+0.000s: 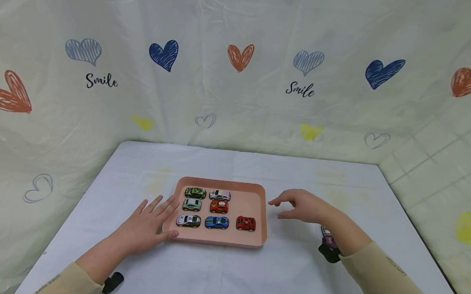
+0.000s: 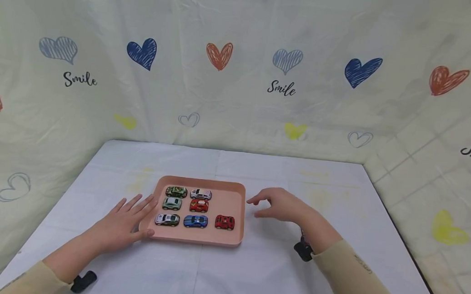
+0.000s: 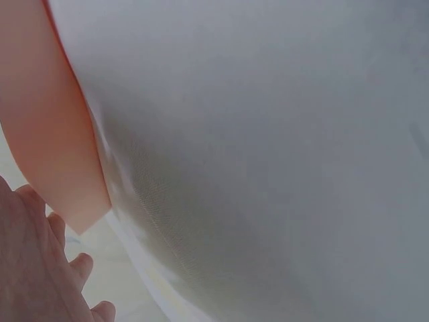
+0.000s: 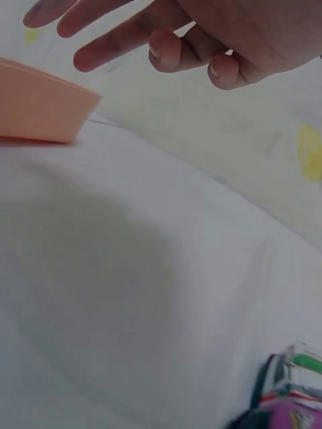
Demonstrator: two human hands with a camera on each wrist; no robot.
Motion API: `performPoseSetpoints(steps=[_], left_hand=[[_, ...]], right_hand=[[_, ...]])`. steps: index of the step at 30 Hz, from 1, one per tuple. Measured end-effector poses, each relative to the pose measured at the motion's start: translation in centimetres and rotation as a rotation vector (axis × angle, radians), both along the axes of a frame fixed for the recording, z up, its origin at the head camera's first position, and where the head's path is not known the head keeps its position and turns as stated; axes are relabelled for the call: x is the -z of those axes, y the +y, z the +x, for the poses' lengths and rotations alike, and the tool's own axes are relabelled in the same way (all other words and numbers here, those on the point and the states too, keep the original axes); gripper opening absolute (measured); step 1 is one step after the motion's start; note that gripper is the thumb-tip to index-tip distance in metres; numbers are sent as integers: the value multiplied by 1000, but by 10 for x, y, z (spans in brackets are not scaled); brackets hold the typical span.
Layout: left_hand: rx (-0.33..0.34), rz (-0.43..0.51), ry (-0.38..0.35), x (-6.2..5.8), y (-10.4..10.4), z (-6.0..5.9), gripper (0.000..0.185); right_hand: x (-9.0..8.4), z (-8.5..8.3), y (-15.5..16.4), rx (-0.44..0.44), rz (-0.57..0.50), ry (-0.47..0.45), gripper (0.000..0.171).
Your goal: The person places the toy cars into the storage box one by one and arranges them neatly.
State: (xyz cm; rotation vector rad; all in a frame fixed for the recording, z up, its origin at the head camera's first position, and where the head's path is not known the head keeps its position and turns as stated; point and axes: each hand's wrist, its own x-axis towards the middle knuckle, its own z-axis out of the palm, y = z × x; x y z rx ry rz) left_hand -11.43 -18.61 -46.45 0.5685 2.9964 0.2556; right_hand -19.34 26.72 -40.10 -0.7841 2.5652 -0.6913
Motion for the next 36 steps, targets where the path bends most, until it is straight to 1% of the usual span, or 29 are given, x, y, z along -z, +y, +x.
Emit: performPoseSetpoints(steps=[8,13,17,20,29,36], left_hand=[[-10,-16,-19,-6,2,3,85],[-10,-9,-20,-5,3,3,85],[-11,-14,-19,-4,2,2,85],[-12,-19,-16,-4,2,2,85],[-14,-21,-6,-3,2,2,85],[-16,-24,-24,-4,2,2,85]], right_hand=[[4,7,47,85,36,-10,36],[2,17,78,129,64,-29,36],[0,25,96,170,97,-49,37],[2,28,108,188,121,-65,37],[3,24,123,194,152,-162,35],[8,20,127,199,178,-199,32]])
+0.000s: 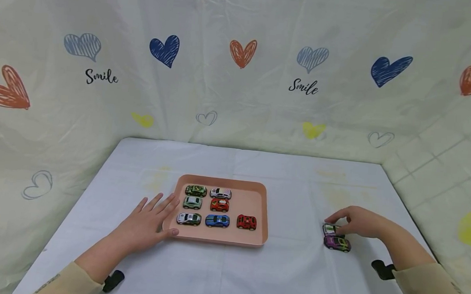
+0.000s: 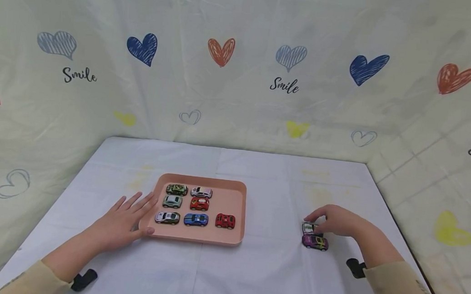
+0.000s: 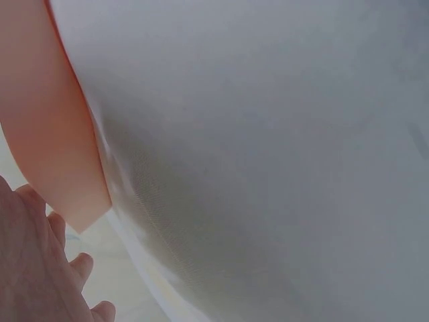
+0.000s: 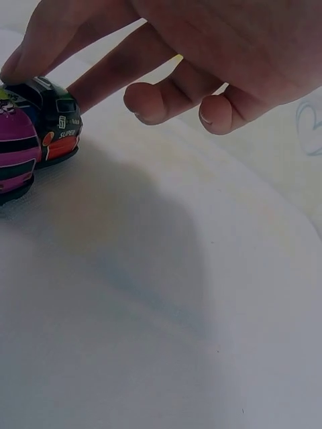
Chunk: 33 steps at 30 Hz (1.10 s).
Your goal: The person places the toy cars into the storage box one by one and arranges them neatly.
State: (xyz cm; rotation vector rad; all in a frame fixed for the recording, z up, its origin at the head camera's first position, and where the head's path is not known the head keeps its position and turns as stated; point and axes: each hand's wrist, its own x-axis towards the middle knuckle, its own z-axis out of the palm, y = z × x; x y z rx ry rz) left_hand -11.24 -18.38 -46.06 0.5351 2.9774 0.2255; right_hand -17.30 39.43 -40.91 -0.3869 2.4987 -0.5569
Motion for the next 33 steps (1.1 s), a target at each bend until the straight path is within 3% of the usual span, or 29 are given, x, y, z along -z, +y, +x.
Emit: performPoseSetpoints(steps=[20,33], left_hand=[[5,2,7,-5,1,1,84],[3,-2,-2,-1,0,1,85]], right_hand=[[5,-3,-2,-26,80,56,29],[11,-5,-5,-39,43,58,29]])
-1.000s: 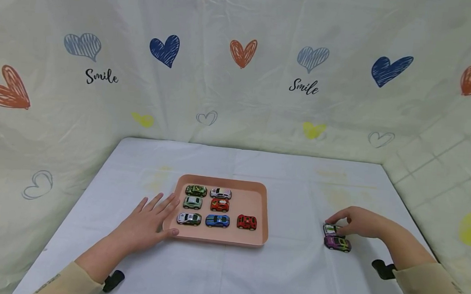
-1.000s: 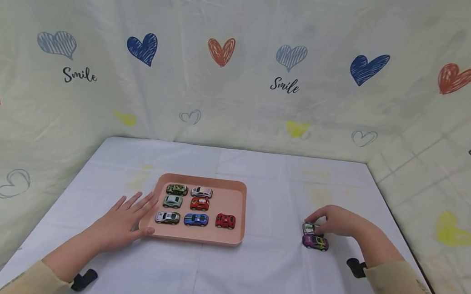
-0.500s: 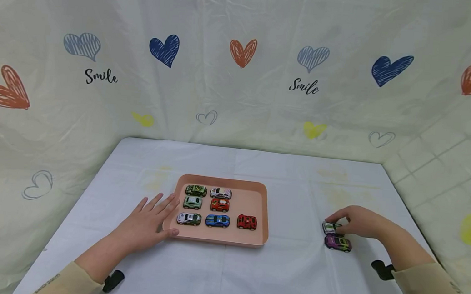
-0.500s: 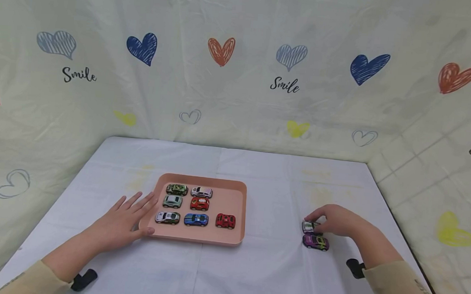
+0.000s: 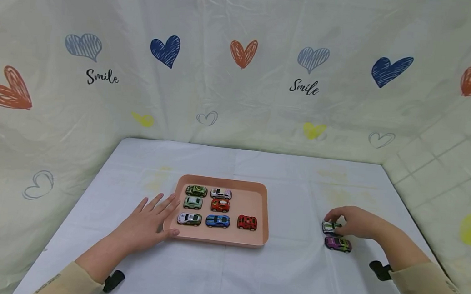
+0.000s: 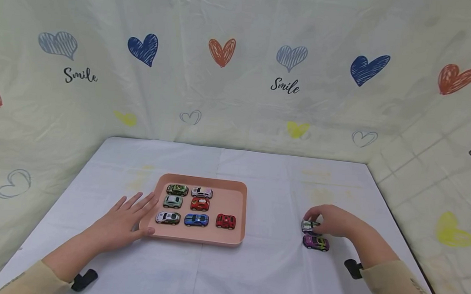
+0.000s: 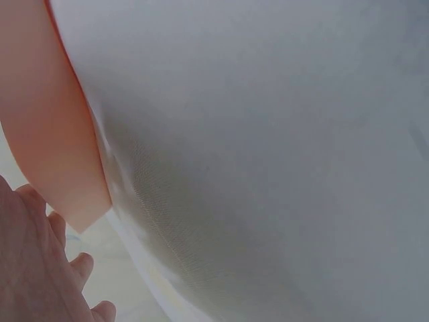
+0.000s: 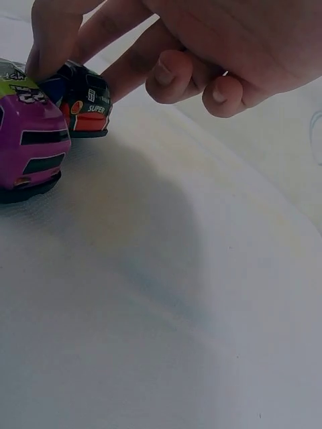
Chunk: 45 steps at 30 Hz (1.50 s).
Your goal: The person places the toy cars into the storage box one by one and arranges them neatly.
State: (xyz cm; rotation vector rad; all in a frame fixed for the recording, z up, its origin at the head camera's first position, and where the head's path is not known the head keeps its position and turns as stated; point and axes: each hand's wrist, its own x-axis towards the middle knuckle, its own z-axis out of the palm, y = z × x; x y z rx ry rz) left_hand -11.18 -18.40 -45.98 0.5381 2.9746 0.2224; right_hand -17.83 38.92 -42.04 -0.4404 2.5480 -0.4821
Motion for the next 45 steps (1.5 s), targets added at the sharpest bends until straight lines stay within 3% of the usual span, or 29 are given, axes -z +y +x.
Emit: performPoseSetpoints(steps=[12,26,45], left_hand=[[6,-6,12,1,-1,-1,85],[15,10,5,0,-1,-3,85],[9,-4,10,3,-1,-1,86]], right_hand=[[-12,-5,-5,3,-35,-4,33],[-29,-16,-33,-24,-143,9,35],[-32,-38,-109,-76,-251,31,34]])
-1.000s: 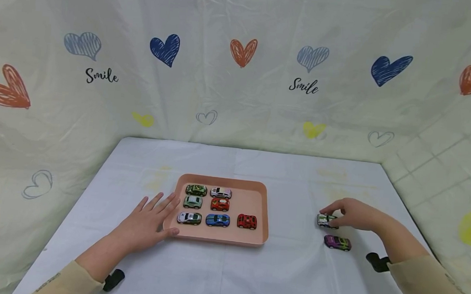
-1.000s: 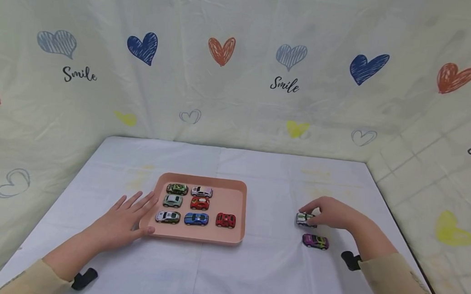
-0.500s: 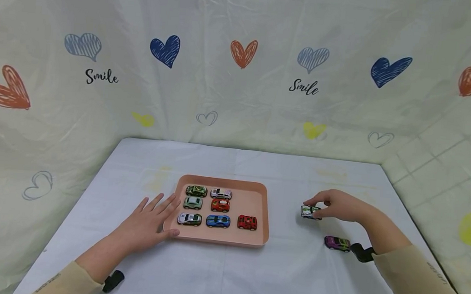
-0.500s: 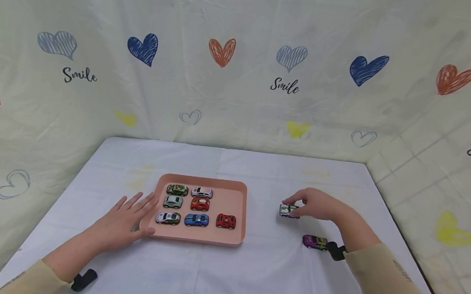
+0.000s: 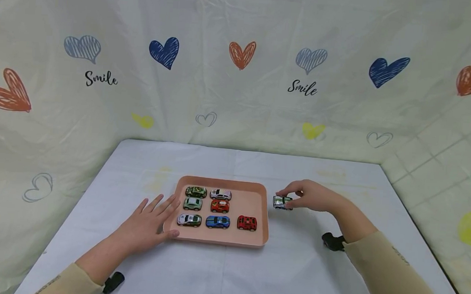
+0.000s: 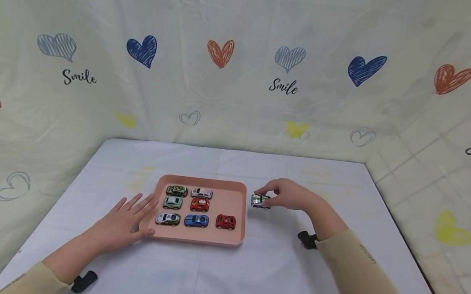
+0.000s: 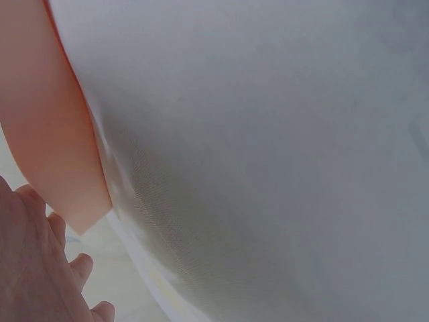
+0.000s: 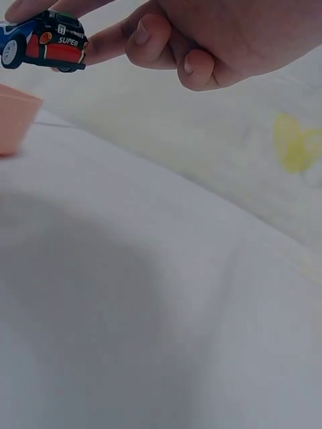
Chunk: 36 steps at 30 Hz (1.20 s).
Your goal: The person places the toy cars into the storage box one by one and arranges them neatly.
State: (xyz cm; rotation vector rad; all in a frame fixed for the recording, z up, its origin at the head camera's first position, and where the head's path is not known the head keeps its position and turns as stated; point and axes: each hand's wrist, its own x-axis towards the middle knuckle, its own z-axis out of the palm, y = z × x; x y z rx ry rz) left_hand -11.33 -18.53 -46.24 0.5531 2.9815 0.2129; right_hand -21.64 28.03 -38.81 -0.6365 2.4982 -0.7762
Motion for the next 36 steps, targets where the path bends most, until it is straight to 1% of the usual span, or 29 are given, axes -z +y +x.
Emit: performPoseSetpoints(steps=[7,11,15,19,21,27,31,36], left_hand=[[-2,11,4,3,0,0,87],[-5,8,2,4,-1,0,87],[-3,8,-3,2,0,0,87],[-2,0,2,0,1,1,86],[0,-1,6,-2,1,1,86],[1,4,2,-4,2,1,85],[1,10,14,0,1,0,86],[-4,15,36,9,-2,-3,87]], right_hand=[[4,-8,-44,-66,-65,-10,28],[7,-12,-64,-95,-46,14,27],[8,-13,-77,-86,-23,13,28],[13,-14,-89,-80,35,7,29],[18,-15,-95,-87,78,19,30],[35,-19,-107,-151,250,125,28],[39,-20,-110,-189,314,173,28],[39,-19,-111,-205,328,192,29]])
